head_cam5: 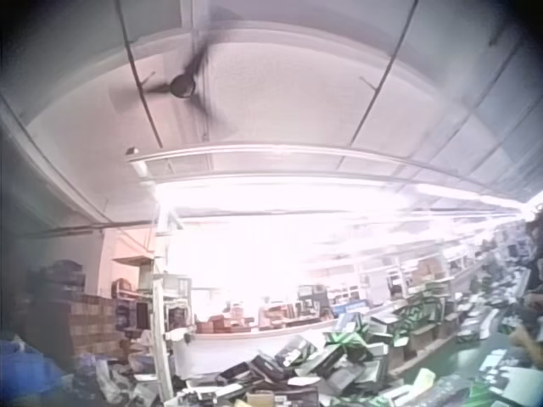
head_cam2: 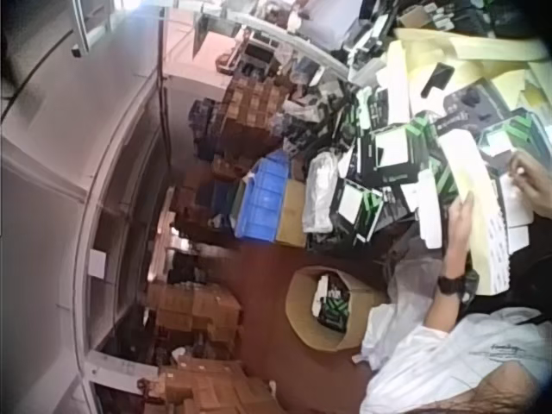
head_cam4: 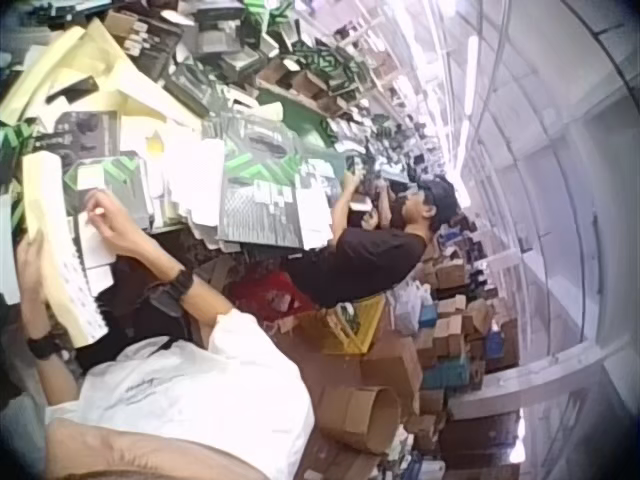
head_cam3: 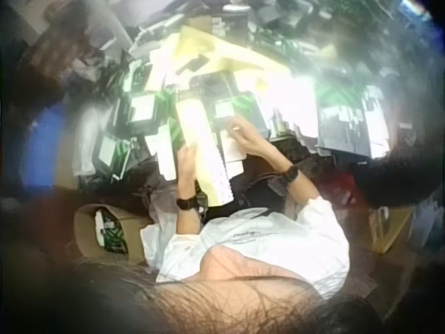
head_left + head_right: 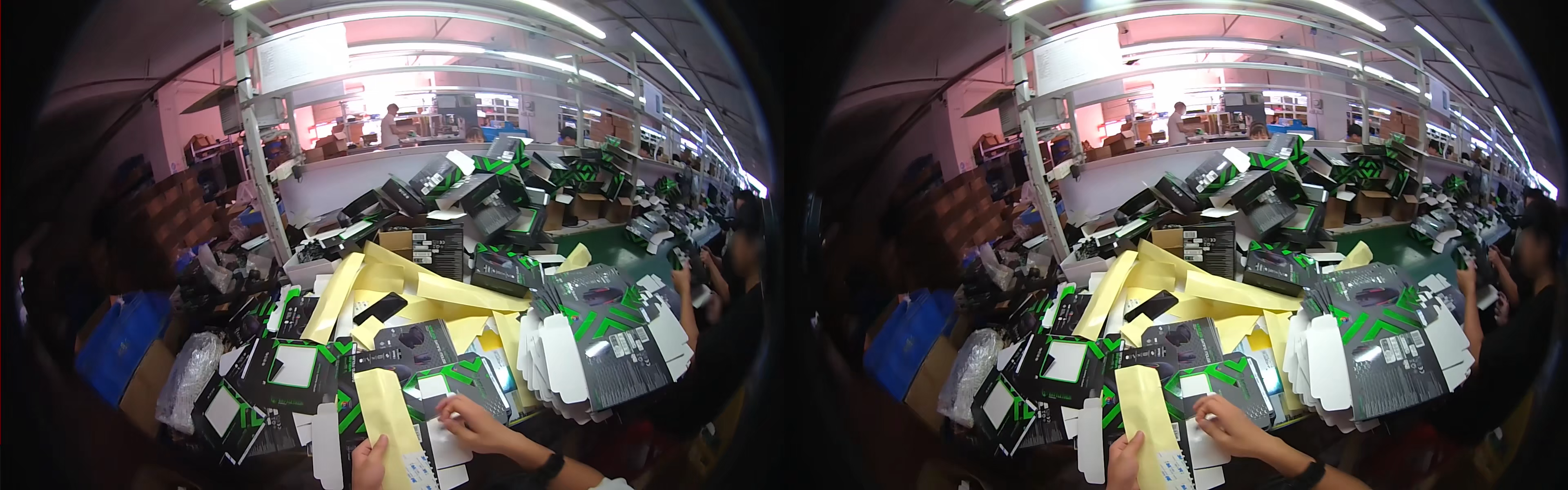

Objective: Apply adhesive labels or stickers to electronic component boxes.

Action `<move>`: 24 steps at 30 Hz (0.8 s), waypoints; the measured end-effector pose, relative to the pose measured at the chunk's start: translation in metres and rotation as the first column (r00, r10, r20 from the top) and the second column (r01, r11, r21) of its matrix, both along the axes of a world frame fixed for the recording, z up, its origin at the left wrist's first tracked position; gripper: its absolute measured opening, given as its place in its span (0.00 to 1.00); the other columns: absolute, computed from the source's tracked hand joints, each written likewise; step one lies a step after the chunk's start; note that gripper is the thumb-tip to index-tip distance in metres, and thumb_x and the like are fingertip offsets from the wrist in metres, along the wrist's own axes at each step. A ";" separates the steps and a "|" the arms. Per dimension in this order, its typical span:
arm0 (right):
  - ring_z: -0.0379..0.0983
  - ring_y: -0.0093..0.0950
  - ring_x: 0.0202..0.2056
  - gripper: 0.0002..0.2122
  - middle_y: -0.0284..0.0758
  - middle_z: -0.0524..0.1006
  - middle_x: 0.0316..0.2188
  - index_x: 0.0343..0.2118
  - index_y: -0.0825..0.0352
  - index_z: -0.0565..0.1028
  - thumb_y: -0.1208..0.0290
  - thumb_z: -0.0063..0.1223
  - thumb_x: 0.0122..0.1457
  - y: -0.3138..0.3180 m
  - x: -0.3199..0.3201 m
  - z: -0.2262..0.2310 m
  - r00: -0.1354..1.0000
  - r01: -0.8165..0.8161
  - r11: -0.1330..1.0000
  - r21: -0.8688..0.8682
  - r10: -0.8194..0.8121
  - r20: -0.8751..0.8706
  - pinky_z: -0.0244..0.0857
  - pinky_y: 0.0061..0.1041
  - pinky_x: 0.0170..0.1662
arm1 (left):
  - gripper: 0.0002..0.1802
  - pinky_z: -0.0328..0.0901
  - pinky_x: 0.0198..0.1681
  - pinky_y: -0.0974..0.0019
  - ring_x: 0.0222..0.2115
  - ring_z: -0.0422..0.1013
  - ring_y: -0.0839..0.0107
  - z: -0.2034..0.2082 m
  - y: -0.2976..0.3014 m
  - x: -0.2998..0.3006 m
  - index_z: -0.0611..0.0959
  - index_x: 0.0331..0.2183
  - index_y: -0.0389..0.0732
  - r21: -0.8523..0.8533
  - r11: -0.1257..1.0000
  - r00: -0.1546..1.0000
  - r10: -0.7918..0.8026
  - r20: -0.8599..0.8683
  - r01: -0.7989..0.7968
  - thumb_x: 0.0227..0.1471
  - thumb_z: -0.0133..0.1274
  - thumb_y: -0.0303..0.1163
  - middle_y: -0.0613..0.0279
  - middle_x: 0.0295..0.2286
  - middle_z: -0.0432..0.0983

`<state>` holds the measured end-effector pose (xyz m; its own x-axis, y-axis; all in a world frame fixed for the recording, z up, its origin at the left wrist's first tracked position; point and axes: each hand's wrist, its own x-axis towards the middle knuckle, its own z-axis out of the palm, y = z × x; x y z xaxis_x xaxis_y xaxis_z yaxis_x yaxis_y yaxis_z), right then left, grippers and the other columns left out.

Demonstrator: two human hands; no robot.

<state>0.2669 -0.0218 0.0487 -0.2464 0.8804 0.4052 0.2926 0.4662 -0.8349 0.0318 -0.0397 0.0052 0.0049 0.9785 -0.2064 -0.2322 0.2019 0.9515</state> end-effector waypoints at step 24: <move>0.72 0.47 0.39 0.21 0.44 0.72 0.39 0.47 0.67 0.66 0.73 0.59 0.50 0.052 -0.020 0.012 0.877 0.250 0.953 0.169 -0.297 0.378 0.68 0.38 0.39 | 0.16 0.66 0.41 0.69 0.36 0.72 0.72 0.001 -0.008 0.008 0.79 0.41 0.28 0.044 0.999 0.999 -0.033 0.020 0.032 0.59 0.47 0.31 0.59 0.37 0.77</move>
